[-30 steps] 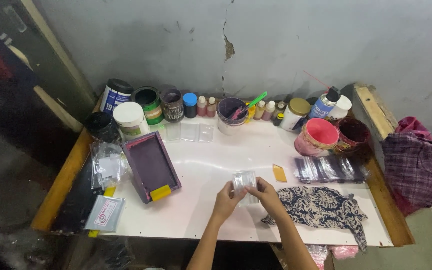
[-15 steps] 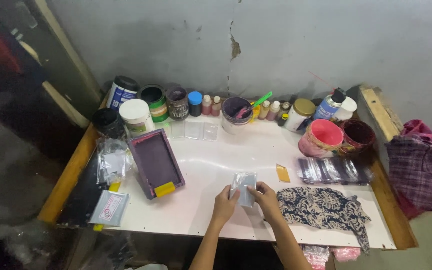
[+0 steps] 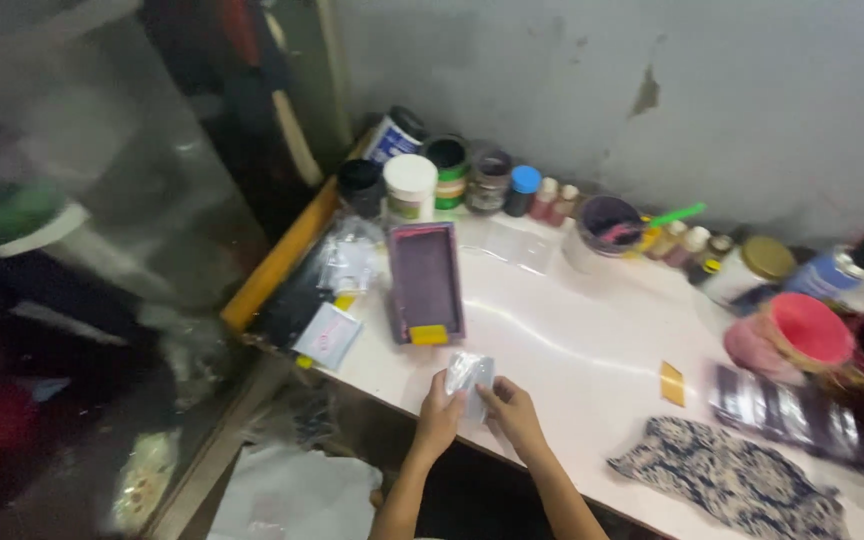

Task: The person cleans a white work surface with a patterned cloth, then stirs a dark substance in a container using a green spatula. They proceed to handle several small, sealed foil packets, arranging them on the table.

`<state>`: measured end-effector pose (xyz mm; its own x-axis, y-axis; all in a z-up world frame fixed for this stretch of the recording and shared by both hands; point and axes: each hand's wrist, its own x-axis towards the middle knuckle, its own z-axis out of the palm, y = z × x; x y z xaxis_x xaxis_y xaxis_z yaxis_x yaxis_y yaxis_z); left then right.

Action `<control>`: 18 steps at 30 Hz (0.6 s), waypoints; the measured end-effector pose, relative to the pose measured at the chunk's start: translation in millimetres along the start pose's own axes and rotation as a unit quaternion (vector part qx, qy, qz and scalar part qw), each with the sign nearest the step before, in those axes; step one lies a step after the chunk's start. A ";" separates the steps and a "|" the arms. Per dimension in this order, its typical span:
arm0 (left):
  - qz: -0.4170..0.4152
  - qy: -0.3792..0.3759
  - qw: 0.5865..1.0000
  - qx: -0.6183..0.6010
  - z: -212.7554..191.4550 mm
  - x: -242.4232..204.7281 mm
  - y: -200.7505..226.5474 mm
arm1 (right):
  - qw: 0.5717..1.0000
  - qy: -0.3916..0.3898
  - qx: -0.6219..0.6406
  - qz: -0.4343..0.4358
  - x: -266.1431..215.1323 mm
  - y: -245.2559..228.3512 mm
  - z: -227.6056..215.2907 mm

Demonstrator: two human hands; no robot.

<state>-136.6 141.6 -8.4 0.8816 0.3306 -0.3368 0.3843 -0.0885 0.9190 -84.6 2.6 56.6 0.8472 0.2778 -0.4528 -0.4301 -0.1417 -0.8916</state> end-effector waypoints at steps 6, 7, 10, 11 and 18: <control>0.109 0.164 0.979 -0.059 -96.1 33.0 -85.8 | 0.989 -0.111 -0.094 -0.018 1.5 4.5 45.3; 0.044 0.187 0.981 -0.040 -117.3 20.7 -61.4 | 0.985 -0.109 -0.135 -0.017 -2.2 -0.8 46.7; 0.002 0.229 0.973 0.008 -164.2 23.7 -35.0 | 0.978 -0.105 -0.178 -0.020 -7.5 -5.1 47.3; 0.026 0.246 0.968 0.040 -177.0 32.3 -32.9 | 0.978 -0.101 -0.179 -0.026 -7.3 -5.3 46.3; 0.018 0.291 0.911 0.291 -189.0 33.9 23.8 | 0.985 -0.064 -0.160 0.005 -7.5 -2.2 39.9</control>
<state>-149.4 328.2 40.8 0.6676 0.7444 0.0125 0.5875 -0.5371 0.6053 -102.4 38.7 62.0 0.7886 0.3897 -0.4757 -0.3002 -0.4312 -0.8509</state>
